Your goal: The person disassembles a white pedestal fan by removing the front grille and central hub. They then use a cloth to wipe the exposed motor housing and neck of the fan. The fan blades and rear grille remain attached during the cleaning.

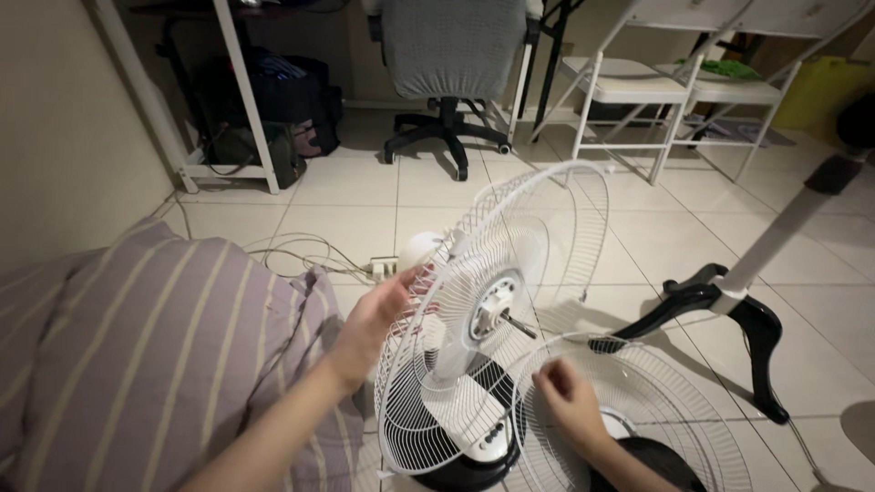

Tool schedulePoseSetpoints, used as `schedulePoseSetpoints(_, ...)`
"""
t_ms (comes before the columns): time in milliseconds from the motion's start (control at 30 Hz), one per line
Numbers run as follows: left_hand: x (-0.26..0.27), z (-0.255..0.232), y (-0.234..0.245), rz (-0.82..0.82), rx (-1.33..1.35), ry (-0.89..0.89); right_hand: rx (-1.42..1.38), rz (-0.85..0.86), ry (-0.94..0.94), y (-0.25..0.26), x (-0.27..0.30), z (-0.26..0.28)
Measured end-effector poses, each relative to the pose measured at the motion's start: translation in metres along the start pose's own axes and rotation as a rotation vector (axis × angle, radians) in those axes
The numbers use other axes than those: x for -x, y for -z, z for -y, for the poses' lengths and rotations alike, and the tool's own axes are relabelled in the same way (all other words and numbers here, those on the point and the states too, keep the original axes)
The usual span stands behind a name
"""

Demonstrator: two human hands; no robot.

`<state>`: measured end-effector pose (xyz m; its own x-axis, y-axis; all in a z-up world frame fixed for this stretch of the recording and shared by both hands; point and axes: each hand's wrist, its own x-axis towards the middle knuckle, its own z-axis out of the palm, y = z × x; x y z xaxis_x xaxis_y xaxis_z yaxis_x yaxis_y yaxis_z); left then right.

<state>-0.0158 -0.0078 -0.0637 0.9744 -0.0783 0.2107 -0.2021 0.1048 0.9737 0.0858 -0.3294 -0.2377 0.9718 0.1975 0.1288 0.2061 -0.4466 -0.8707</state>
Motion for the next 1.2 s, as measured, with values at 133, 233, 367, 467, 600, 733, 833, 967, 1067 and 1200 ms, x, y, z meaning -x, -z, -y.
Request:
schedulePoseSetpoints(133,0.024,0.008,-0.018,-0.113,-0.133,-0.186,0.577,0.513,-0.091,-0.016,0.018,-0.049)
schedulePoseSetpoints(233,0.046,0.008,-0.017,-0.186,-0.372,-0.29,0.748,0.784,-0.043,-0.045,0.025,-0.075)
schedulePoseSetpoints(367,0.067,0.008,-0.022,-0.307,-0.522,-0.378,0.986,1.0,0.016,-0.077,0.02,-0.112)
schedulePoseSetpoints(467,0.075,0.014,-0.031,-0.441,-0.557,-0.394,1.047,1.001,0.012,-0.107,-0.003,-0.133)
schedulePoseSetpoints(600,0.071,0.02,-0.029,-0.569,-0.589,-0.035,1.062,0.875,0.092,-0.14,-0.02,-0.154)
schedulePoseSetpoints(733,0.065,0.022,-0.018,-0.645,-0.679,0.015,1.231,0.902,0.125,-0.159,-0.029,-0.165)
schedulePoseSetpoints(833,0.059,0.027,-0.006,-0.555,-0.472,-0.223,1.194,0.846,0.154,-0.166,-0.021,-0.172)
schedulePoseSetpoints(967,0.05,0.033,0.021,-0.488,-0.238,-0.16,1.112,0.73,0.114,-0.169,-0.008,-0.169)
schedulePoseSetpoints(1067,0.051,0.031,0.045,-0.688,-0.599,0.241,1.013,0.723,0.026,-0.17,0.007,-0.155)
schedulePoseSetpoints(1200,0.054,0.025,0.072,-0.785,-0.691,0.173,1.015,0.734,-0.039,-0.174,0.031,-0.133)
